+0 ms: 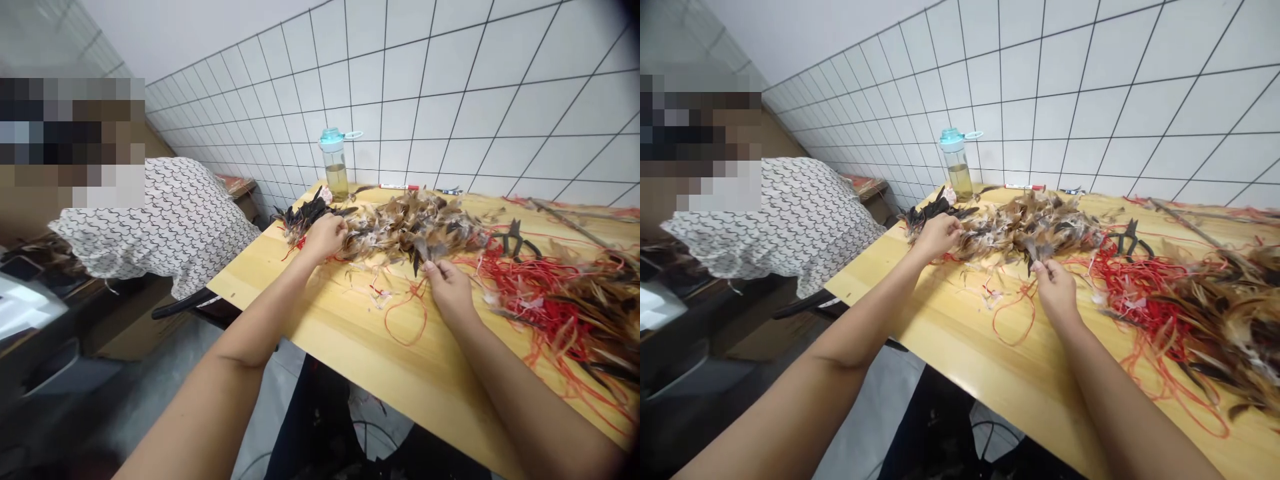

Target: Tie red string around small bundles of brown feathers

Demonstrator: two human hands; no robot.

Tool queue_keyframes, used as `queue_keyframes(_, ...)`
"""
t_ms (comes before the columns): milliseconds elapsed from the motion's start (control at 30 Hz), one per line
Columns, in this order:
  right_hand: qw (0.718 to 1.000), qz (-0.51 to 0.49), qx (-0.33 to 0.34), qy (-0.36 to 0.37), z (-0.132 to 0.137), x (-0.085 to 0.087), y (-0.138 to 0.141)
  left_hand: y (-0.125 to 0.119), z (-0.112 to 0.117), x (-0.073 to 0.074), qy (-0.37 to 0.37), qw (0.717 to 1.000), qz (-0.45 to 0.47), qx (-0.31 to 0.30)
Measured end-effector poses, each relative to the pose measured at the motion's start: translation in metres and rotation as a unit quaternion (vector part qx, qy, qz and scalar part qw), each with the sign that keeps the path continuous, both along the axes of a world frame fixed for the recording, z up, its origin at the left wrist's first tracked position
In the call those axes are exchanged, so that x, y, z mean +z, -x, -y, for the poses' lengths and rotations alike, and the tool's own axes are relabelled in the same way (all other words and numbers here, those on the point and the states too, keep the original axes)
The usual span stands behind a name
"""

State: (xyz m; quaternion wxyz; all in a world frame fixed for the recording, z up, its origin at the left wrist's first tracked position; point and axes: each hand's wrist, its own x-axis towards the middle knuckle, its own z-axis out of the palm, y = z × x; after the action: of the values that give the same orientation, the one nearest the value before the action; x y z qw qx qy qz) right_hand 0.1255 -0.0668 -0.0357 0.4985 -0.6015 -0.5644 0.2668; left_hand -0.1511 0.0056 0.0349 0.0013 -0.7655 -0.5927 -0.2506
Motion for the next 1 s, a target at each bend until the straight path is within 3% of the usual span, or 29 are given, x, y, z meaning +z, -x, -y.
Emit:
queue_keyframes(167, 1.0, -0.001, -0.012, 0.022, 0.002, 0.003, 0.001, -0.007, -0.014, -0.016, 0.011, 0.998, 0.03, 0.047)
queue_keyframes(300, 1.0, 0.002, 0.003, 0.016, 0.001, 0.006, 0.004, -0.002, -0.014, -0.036, 0.017, 0.998, 0.052, 0.014)
queue_keyframes(467, 1.0, 0.009, 0.007, 0.011, -0.001, 0.006, 0.007, -0.002, -0.015, -0.044, 0.004, 1.0, 0.002, -0.011)
queue_keyframes(567, 1.0, 0.023, 0.001, 0.02, 0.0, 0.006, 0.008, -0.002, -0.019, -0.045, -0.01, 1.0, -0.007, -0.018)
queue_keyframes(700, 0.999, 0.019, 0.002, 0.026, 0.001, 0.009, 0.01, -0.002, -0.016, -0.039, -0.109, 0.992, 0.034, -0.051)
queue_keyframes(867, 0.999, -0.038, 0.016, 0.031, 0.004, 0.011, 0.015, -0.026, 0.011, -0.021, -0.234, 0.952, 0.068, -0.183)
queue_keyframes(1000, 0.987, -0.137, 0.051, 0.067, 0.013, 0.015, 0.026, -0.051, 0.035, -0.016, -0.286, 0.915, 0.081, -0.272)
